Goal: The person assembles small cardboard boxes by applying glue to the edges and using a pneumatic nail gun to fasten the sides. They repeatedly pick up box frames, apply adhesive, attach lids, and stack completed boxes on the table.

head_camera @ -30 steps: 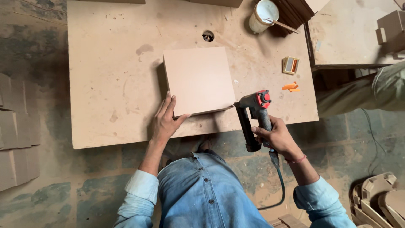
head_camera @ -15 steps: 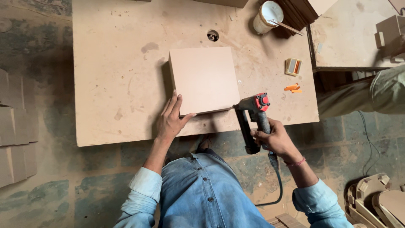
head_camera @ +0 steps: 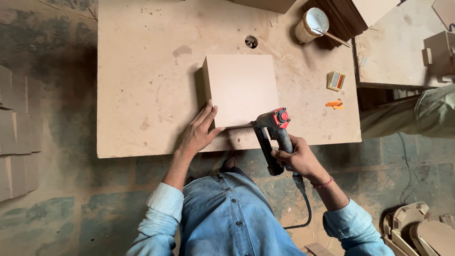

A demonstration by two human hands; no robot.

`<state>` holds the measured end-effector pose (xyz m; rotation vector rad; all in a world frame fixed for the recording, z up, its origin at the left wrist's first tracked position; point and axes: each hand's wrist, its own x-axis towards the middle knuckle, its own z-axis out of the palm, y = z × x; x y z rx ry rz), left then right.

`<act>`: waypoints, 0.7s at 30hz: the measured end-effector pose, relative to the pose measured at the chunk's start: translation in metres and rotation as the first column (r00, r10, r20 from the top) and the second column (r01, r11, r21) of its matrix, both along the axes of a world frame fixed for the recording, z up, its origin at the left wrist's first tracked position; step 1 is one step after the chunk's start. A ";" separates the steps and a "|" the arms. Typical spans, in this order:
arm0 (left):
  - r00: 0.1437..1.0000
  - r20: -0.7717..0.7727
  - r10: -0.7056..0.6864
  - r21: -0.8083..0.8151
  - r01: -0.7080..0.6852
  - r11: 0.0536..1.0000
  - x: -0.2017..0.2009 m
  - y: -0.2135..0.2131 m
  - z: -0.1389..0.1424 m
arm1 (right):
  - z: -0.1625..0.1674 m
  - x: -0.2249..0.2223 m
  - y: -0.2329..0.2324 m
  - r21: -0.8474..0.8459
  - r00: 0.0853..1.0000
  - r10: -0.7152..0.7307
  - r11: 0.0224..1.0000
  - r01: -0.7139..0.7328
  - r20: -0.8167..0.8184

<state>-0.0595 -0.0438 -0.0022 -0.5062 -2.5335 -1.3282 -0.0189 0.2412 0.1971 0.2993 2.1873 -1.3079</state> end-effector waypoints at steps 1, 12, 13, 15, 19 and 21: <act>1.000 -0.001 -0.002 0.005 0.002 1.000 0.000 -0.001 0.001 | 0.001 0.001 -0.002 0.005 1.000 0.004 1.000 -0.004 -0.012; 0.990 -0.009 -0.143 -0.072 0.142 0.987 0.004 -0.039 0.025 | 0.010 0.008 -0.077 -0.027 0.995 0.092 0.995 -0.091 0.039; 0.990 -0.034 -0.140 -0.105 0.135 0.985 0.003 -0.040 0.026 | 0.009 0.009 -0.083 -0.031 0.994 0.103 0.994 -0.102 0.030; 0.989 -0.018 -0.146 -0.092 0.144 0.985 0.003 -0.042 0.027 | 0.008 0.011 -0.092 -0.036 0.991 0.130 0.991 -0.130 0.010; 0.984 0.039 -0.172 -0.062 0.174 0.983 0.004 -0.045 0.028 | 0.009 0.014 -0.099 -0.002 0.993 0.110 0.994 -0.110 0.041; 0.982 0.071 -0.173 -0.062 0.177 0.982 0.004 -0.046 0.028 | 0.007 0.015 -0.098 -0.015 0.993 0.117 0.993 -0.117 0.018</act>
